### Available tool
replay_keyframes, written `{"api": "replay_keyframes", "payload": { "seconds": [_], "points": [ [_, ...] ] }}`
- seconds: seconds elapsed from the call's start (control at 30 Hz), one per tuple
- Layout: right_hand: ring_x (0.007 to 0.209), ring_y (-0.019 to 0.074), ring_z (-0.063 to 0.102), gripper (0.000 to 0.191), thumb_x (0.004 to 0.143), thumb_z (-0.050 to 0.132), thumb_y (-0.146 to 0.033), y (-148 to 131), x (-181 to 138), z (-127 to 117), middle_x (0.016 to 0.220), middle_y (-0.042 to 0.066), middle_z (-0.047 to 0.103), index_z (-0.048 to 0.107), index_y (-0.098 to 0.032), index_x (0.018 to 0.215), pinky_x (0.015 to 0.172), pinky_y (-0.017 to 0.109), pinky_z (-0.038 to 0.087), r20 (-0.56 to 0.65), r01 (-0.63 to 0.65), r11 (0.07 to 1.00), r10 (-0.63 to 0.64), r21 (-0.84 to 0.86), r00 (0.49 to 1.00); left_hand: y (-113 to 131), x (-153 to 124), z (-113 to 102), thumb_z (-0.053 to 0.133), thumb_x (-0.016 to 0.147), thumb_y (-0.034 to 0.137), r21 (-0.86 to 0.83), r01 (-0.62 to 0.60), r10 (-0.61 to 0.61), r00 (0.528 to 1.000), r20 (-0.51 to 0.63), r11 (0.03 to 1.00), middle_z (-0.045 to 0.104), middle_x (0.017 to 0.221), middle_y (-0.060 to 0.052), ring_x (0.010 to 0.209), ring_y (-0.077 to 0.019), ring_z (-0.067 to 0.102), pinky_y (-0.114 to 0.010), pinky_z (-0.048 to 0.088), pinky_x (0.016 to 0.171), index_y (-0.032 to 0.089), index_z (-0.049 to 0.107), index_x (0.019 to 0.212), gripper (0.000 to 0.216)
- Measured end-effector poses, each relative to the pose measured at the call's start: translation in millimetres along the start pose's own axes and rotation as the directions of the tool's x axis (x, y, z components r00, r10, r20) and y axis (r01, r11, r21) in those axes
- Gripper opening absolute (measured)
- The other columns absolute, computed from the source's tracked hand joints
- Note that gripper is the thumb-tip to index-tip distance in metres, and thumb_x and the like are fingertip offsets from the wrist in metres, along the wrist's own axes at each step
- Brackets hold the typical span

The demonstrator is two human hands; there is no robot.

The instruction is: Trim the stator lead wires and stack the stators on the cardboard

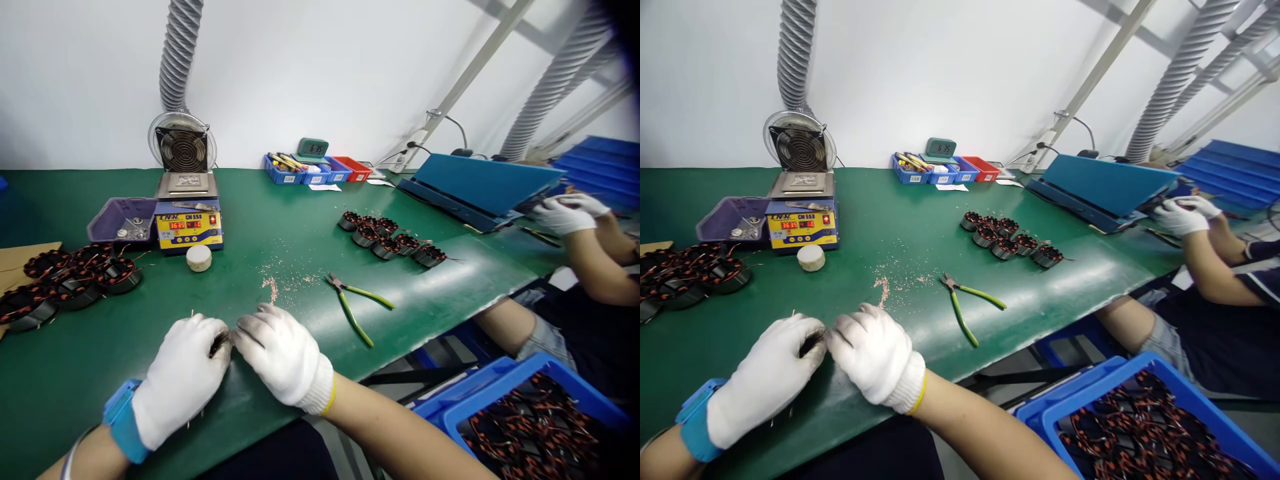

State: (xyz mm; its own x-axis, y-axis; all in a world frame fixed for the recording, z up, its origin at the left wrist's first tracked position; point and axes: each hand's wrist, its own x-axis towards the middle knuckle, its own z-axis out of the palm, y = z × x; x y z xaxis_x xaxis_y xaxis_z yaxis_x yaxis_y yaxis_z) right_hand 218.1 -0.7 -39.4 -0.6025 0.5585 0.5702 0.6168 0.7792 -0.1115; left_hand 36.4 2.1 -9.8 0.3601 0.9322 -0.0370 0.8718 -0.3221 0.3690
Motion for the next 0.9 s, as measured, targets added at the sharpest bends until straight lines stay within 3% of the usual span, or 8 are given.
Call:
{"api": "replay_keyframes", "payload": {
  "seconds": [0.13, 0.23, 0.33, 0.4, 0.47, 0.6, 0.77, 0.9],
  "points": [
    [0.086, 0.0239, 0.057, 0.017, 0.091, 0.047, -0.014, 8.4, 13.5, -3.4, 0.098, 0.011, 0.062, 0.062, -0.016, 0.098, 0.087, 0.044, 0.048, 0.294, 0.054, 0.998, -0.04, -0.039, 0.955, -2.1, -0.7, 2.8, 0.04, 0.087, 0.019, 0.05, -0.035, 0.037, 0.999, -0.036, 0.998, 0.062, 0.077, -0.005, 0.078, -0.0225, 0.055, -0.038, 0.04, 0.078, 0.02, 0.06, 0.075, 0.023],
    [0.083, 0.0226, 0.06, 0.012, 0.091, 0.05, -0.023, 5.8, 19.8, -2.4, 0.096, 0.009, 0.062, 0.059, -0.017, 0.097, 0.072, 0.036, 0.05, 0.453, -0.322, 0.93, 0.214, 0.176, 0.866, -3.8, -1.5, 5.7, 0.042, 0.087, 0.02, 0.064, -0.08, 0.084, 0.995, -0.06, 0.995, 0.062, 0.079, -0.005, 0.08, -0.0234, 0.054, -0.04, 0.04, 0.08, 0.02, 0.062, 0.078, 0.022],
    [0.064, 0.0164, 0.063, 0.016, 0.096, 0.041, -0.026, 2.7, 20.1, 5.0, 0.073, 0.003, 0.062, 0.053, -0.017, 0.092, 0.06, 0.027, 0.052, 0.75, -0.829, 0.345, 0.367, 0.441, 0.551, -5.1, -2.4, 7.0, 0.041, 0.089, 0.022, 0.062, -0.113, 0.117, 0.991, -0.064, 0.992, 0.061, 0.079, -0.005, 0.08, -0.0243, 0.052, -0.041, 0.04, 0.08, 0.02, 0.061, 0.078, 0.023],
    [0.056, 0.0147, 0.062, 0.018, 0.097, 0.037, -0.026, 3.6, 16.7, 9.6, 0.065, 0.0, 0.059, 0.051, -0.017, 0.089, 0.056, 0.026, 0.053, 0.845, -0.885, 0.058, 0.275, 0.461, 0.458, -5.7, -3.0, 6.5, 0.041, 0.089, 0.022, 0.047, -0.116, 0.118, 0.991, -0.057, 0.992, 0.06, 0.079, -0.005, 0.08, -0.0243, 0.052, -0.042, 0.04, 0.08, 0.02, 0.06, 0.077, 0.023],
    [0.064, 0.016, 0.064, 0.016, 0.095, 0.045, -0.03, 7.3, 11.8, 9.9, 0.073, 0.002, 0.063, 0.053, -0.017, 0.093, 0.062, 0.027, 0.054, 0.764, -0.833, 0.198, 0.334, 0.516, 0.553, -5.9, -3.4, 5.6, 0.042, 0.089, 0.021, 0.033, -0.115, 0.116, 0.992, -0.042, 0.993, 0.06, 0.078, -0.005, 0.08, -0.0237, 0.051, -0.041, 0.039, 0.081, 0.02, 0.06, 0.077, 0.022],
    [0.095, 0.0245, 0.06, 0.024, 0.087, 0.06, -0.027, 16.4, 6.8, 1.1, 0.111, 0.011, 0.063, 0.059, -0.017, 0.109, 0.082, 0.038, 0.049, 0.336, -0.303, 0.911, 0.202, 0.28, 0.92, -5.5, -3.7, 4.6, 0.042, 0.089, 0.02, 0.038, -0.109, 0.11, 0.993, -0.037, 0.993, 0.059, 0.077, -0.005, 0.078, -0.0235, 0.051, -0.04, 0.039, 0.077, 0.02, 0.059, 0.075, 0.022],
    [0.088, 0.022, 0.058, 0.017, 0.09, 0.049, -0.013, 14.6, 12.1, -4.7, 0.105, 0.012, 0.062, 0.061, -0.016, 0.101, 0.084, 0.038, 0.048, 0.352, 0.071, 0.995, -0.091, 0.068, 0.932, -5.7, -4.1, 6.2, 0.042, 0.089, 0.019, 0.055, -0.11, 0.114, 0.991, -0.063, 0.992, 0.06, 0.077, -0.004, 0.079, -0.0238, 0.053, -0.042, 0.039, 0.082, 0.02, 0.059, 0.075, 0.022],
    [0.087, 0.0219, 0.059, 0.012, 0.089, 0.053, -0.019, 3.5, 13.1, -1.9, 0.102, 0.011, 0.063, 0.061, -0.017, 0.097, 0.078, 0.033, 0.049, 0.412, -0.22, 0.964, 0.142, 0.148, 0.9, -6.2, -3.1, 7.8, 0.042, 0.089, 0.019, 0.066, -0.128, 0.133, 0.989, -0.065, 0.99, 0.06, 0.077, -0.004, 0.079, -0.024, 0.052, -0.041, 0.039, 0.08, 0.02, 0.059, 0.076, 0.022]
  ]
}}
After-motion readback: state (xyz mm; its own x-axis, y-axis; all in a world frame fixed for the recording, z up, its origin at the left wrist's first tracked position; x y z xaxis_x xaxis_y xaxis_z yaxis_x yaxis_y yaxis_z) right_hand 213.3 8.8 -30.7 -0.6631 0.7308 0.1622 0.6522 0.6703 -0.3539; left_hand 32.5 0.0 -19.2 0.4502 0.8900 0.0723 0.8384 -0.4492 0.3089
